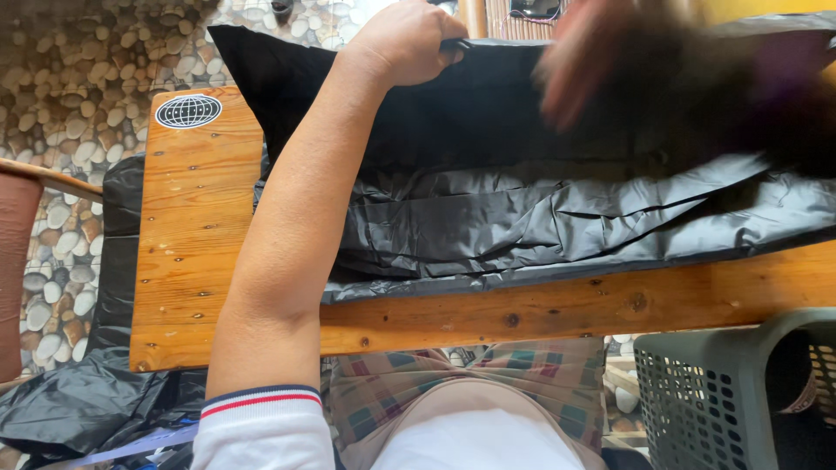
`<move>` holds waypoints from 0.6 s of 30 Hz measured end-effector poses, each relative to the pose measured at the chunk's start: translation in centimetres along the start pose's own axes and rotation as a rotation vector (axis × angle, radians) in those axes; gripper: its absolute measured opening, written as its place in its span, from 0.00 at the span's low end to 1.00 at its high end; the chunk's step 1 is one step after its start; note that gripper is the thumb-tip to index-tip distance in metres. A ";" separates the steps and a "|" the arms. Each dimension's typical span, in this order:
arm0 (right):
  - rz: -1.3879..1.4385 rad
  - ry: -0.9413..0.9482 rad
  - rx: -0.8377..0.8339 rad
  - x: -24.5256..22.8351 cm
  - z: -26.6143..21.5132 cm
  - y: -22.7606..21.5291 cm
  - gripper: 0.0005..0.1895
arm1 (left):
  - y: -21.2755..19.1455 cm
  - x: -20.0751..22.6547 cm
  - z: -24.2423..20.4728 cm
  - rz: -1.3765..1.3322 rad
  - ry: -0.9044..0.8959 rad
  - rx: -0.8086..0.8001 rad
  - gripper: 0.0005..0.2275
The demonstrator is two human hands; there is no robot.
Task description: The person takes soft textile items from bags and a crate, brushes them with a duster, folds them, and places them into black plastic sleeves for packaging.
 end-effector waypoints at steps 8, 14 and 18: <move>-1.088 0.021 0.589 21.4 -28.7 -6.9 0.12 | -0.3 0.4 -0.8 0.007 -0.009 0.006 0.07; -1.193 -0.272 0.513 13.5 -18.1 0.9 0.15 | 0.5 0.6 -1.7 0.023 0.026 0.017 0.08; -1.197 0.162 0.510 13.0 -24.9 -2.1 0.17 | 0.8 1.6 -3.0 0.093 0.027 -0.023 0.07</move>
Point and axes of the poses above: each hand's wrist, its own z-axis towards the middle knuckle, its own y-axis out of the palm, x = y × z, the point moved 3 cm from there along z, towards the middle knuckle, and after that the axes turned 9 degrees about z, right-handed, at the moved point
